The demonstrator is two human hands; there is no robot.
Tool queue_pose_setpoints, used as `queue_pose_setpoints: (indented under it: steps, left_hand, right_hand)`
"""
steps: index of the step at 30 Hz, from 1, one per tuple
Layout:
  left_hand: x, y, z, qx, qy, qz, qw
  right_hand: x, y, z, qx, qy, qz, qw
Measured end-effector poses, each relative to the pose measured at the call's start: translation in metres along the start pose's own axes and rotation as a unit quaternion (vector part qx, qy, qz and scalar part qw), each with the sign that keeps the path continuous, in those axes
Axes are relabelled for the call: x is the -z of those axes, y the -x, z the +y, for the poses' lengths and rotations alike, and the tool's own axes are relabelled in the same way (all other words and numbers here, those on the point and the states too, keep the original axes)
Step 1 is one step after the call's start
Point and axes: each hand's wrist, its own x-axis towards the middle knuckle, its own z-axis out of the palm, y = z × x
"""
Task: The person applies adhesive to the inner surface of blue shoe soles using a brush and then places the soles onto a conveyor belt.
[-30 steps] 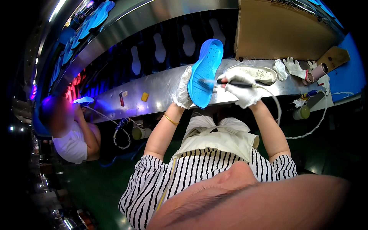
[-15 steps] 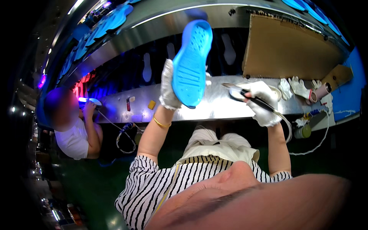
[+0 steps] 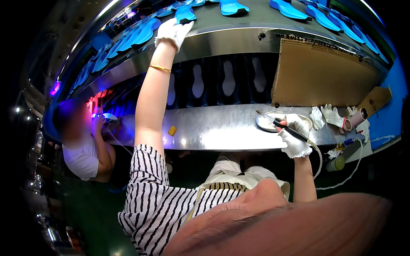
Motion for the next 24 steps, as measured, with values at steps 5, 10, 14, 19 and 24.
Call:
queue_pose_setpoints:
  steps: [5,10,14,19,24]
  left_hand:
    - [0.03,0.026,0.015,-0.33,-0.788,0.183,0.486]
    - [0.12,0.012,0.084,-0.14,-0.91,0.197,0.337]
    - [0.131,-0.015,0.09,-0.048,-0.904,0.177,0.386]
    - [0.107,-0.022,0.078,-0.166,-0.913,0.055,0.368]
    - [0.079,-0.009,0.056,-0.236,-0.88,-0.032,0.41]
  right_hand:
    - [0.003,-0.002,0.007,-0.019,-0.019,0.024,0.999]
    - [-0.006,-0.002,0.02,-0.024,-0.015,0.009,1.0]
    - [-0.014,0.0,0.021,-0.028,-0.032,0.022,0.999]
    - [-0.013,0.007,0.004,-0.086,0.004,0.011,0.996]
    - [-0.016,0.01,0.011,-0.046,-0.01,0.016,0.999]
